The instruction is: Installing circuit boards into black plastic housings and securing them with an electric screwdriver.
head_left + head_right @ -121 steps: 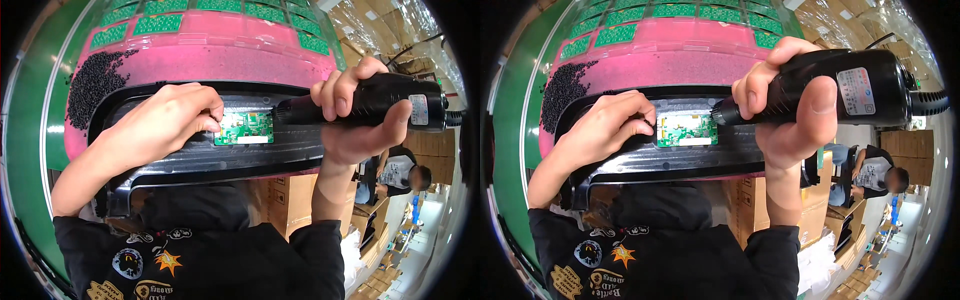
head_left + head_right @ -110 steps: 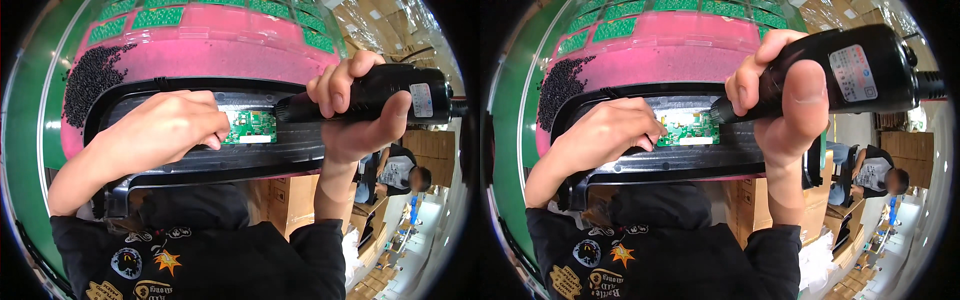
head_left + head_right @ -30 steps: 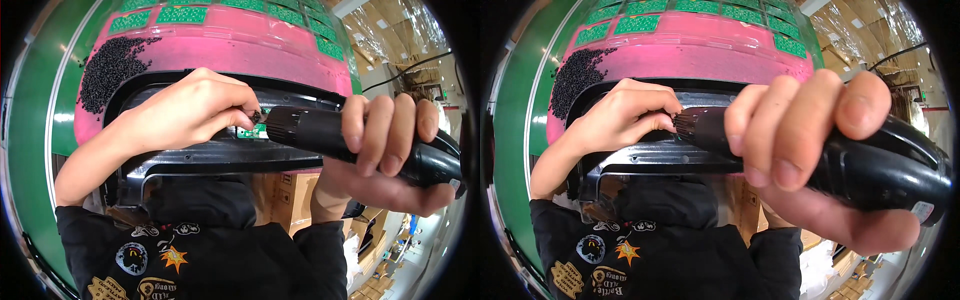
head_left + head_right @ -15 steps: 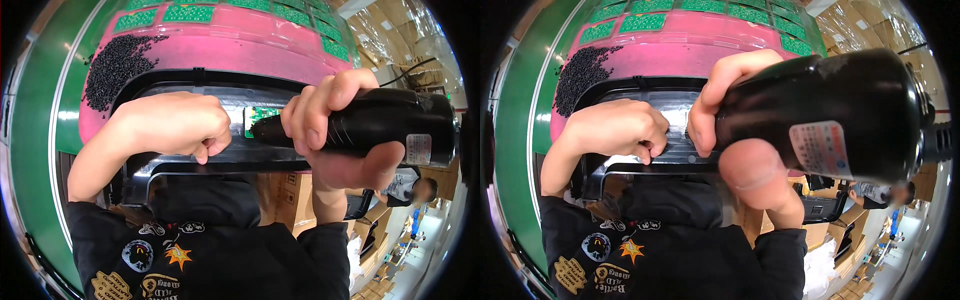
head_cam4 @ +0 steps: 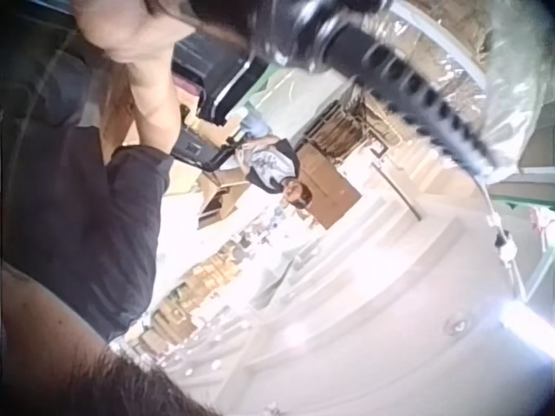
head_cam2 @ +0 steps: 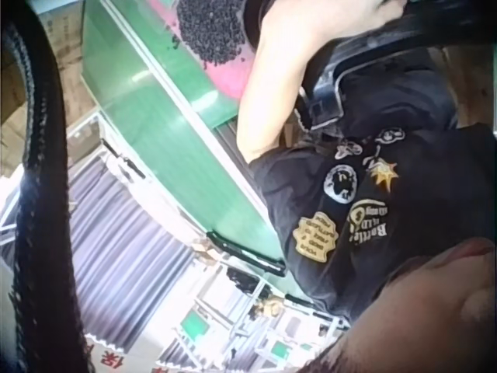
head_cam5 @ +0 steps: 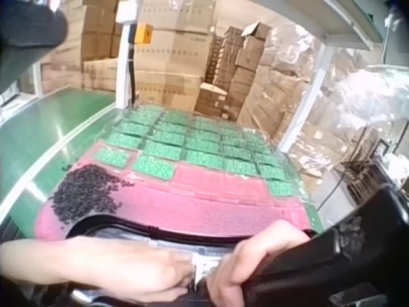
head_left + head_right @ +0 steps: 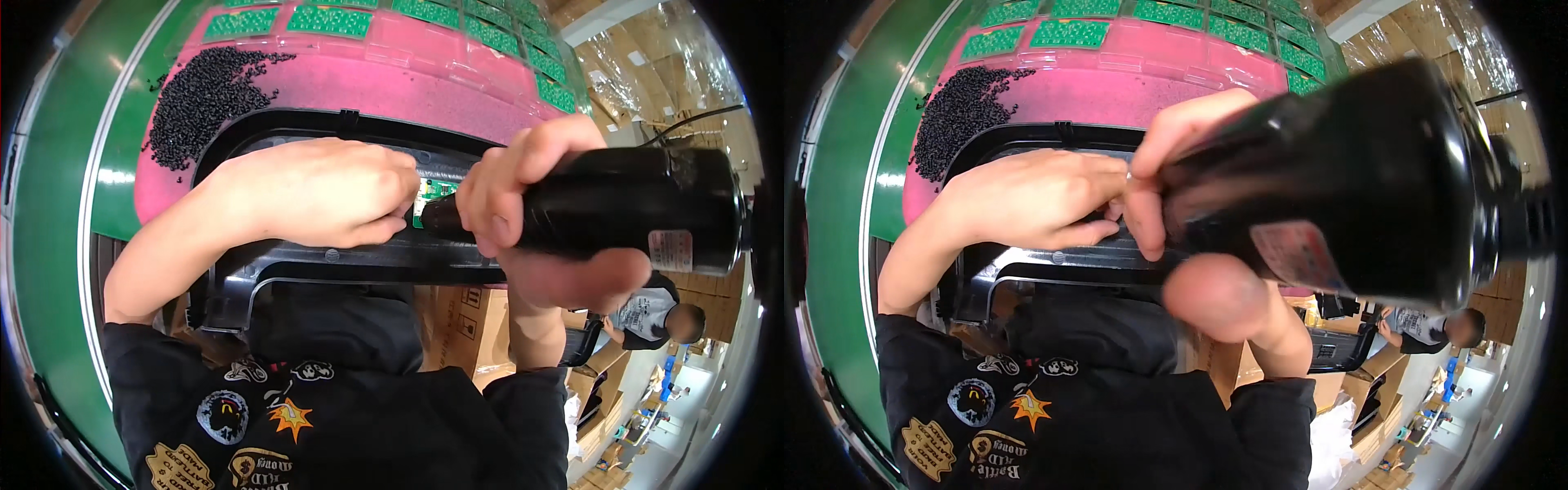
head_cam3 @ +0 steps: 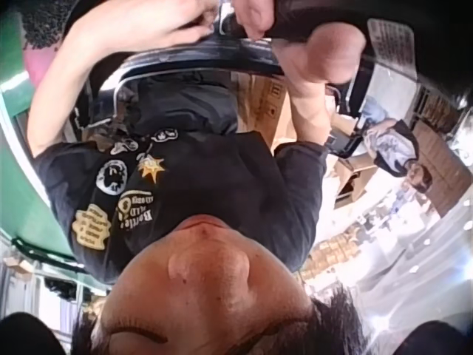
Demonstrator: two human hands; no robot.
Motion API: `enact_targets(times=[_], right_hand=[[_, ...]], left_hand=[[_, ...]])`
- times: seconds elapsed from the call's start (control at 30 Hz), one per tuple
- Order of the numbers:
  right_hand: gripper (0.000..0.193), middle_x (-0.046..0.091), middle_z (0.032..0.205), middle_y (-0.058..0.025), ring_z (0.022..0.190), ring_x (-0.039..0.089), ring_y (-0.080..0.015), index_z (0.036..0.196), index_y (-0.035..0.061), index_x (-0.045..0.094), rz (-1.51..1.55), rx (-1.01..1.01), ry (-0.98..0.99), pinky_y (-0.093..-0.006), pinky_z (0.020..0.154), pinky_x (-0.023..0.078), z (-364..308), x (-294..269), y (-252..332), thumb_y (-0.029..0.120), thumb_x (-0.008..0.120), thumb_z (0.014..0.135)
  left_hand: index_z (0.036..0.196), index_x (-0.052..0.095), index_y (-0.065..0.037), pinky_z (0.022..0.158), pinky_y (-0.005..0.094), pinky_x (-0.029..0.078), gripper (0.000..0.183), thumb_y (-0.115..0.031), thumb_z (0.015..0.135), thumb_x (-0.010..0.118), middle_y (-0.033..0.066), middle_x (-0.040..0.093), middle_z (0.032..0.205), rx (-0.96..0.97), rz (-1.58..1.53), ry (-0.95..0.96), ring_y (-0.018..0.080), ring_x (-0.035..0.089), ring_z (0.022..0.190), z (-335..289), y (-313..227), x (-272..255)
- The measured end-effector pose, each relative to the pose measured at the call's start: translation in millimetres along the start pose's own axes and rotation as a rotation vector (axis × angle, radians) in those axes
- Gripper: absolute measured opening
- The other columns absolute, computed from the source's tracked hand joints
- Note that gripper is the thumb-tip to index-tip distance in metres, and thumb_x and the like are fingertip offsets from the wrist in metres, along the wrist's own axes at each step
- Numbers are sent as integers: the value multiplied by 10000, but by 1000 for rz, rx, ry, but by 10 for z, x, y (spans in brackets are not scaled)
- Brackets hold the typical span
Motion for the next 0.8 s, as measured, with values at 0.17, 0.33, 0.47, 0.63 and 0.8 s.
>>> enact_targets(times=[0.17,0.33,0.47,0.63,0.8], right_hand=[[725,520,633,11,481,501,-111,978,79,490,360,-163,-39,-271,495,411,-111,-225,177,712,686,683],[608,500,647,24,489,500,-82,984,75,472,385,-316,29,-255,533,414,-112,-280,423,597,676,750],[567,501,645,23,482,486,-82,961,75,465,394,-341,-56,-250,523,406,-161,-350,498,550,684,744],[564,502,642,18,462,470,-85,952,71,458,348,-368,-35,-252,510,407,-198,-385,553,536,694,738],[580,502,636,14,451,461,-90,949,64,460,295,-359,-60,-255,501,406,-267,-538,525,557,680,735]], left_hand=[[946,510,-9,661,418,484,199,-131,841,626,120,534,899,104,90,-99,343,575,817,43,-117,-68],[933,487,-8,641,413,448,175,-73,839,619,110,512,895,195,-34,-173,326,552,788,50,-214,-141],[927,474,-6,648,387,438,166,-15,828,607,103,506,898,194,-117,-205,306,532,756,94,-189,-134],[917,487,-2,670,360,450,154,12,820,606,99,515,894,172,-182,-221,276,539,768,116,-211,-153],[924,521,3,714,346,466,177,-14,805,651,102,533,910,172,-269,-221,255,551,800,163,-205,-134]])
Point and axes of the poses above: each hand's wrist, its own z-axis towards the middle knuckle, its own x-axis out of the palm, y = z × x, the point moved 6 cm from there along z, towards the middle knuckle
